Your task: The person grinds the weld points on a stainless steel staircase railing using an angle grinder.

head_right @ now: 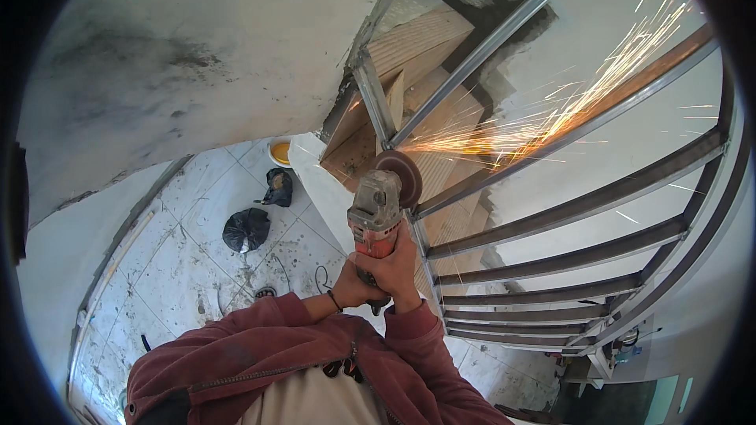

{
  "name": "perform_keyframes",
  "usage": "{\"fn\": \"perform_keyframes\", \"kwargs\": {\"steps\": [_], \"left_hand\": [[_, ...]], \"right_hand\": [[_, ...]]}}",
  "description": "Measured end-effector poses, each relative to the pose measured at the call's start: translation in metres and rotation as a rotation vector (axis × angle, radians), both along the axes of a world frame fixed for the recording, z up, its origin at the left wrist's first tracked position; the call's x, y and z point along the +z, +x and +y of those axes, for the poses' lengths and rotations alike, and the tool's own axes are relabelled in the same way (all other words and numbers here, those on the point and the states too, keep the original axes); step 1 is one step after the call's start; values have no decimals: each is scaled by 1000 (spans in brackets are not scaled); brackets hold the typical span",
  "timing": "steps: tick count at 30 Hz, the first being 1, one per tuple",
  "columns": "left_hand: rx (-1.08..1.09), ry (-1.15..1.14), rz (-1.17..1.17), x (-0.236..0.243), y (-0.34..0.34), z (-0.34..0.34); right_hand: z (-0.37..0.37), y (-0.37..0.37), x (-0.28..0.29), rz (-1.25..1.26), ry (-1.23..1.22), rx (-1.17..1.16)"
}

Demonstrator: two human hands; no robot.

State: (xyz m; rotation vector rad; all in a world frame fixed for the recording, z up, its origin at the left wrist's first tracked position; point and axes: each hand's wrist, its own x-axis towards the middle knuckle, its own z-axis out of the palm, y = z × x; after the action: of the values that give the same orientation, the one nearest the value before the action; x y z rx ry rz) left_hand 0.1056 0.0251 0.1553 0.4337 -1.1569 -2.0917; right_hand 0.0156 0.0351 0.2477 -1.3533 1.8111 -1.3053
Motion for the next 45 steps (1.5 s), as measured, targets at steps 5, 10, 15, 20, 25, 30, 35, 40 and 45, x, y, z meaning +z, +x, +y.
{"fn": "perform_keyframes", "kwargs": {"steps": [5, 10, 15, 20, 25, 30, 35, 40, 45], "left_hand": [[-49, 4, -33, 7, 4, -2], [47, -50, 6, -5, -1, 2], [-28, -12, -10, -9, -1, 1], [1, -18, -5, 2, 2, -1], [59, -32, -7, 4, 2, 2], [-16, -33, -24, 5, 7, 1], [4, -14, -5, 8, 7, 2], [43, -18, 14, 5, 6, 3], [44, -47, -44, 4, 6, 2]], "right_hand": [[0, 0, -1, -48, -7, 7], [1, 1, 0, -27, 22, 2], [1, 3, 1, -29, -1, 1], [1, 3, 1, -37, -21, -3], [2, 3, -3, -9, -40, -25], [2, 1, -5, 7, -41, -19], [2, 1, -4, 2, -39, -15], [2, 3, -3, 23, -52, -23], [1, 2, -4, 3, -37, -6]]}}
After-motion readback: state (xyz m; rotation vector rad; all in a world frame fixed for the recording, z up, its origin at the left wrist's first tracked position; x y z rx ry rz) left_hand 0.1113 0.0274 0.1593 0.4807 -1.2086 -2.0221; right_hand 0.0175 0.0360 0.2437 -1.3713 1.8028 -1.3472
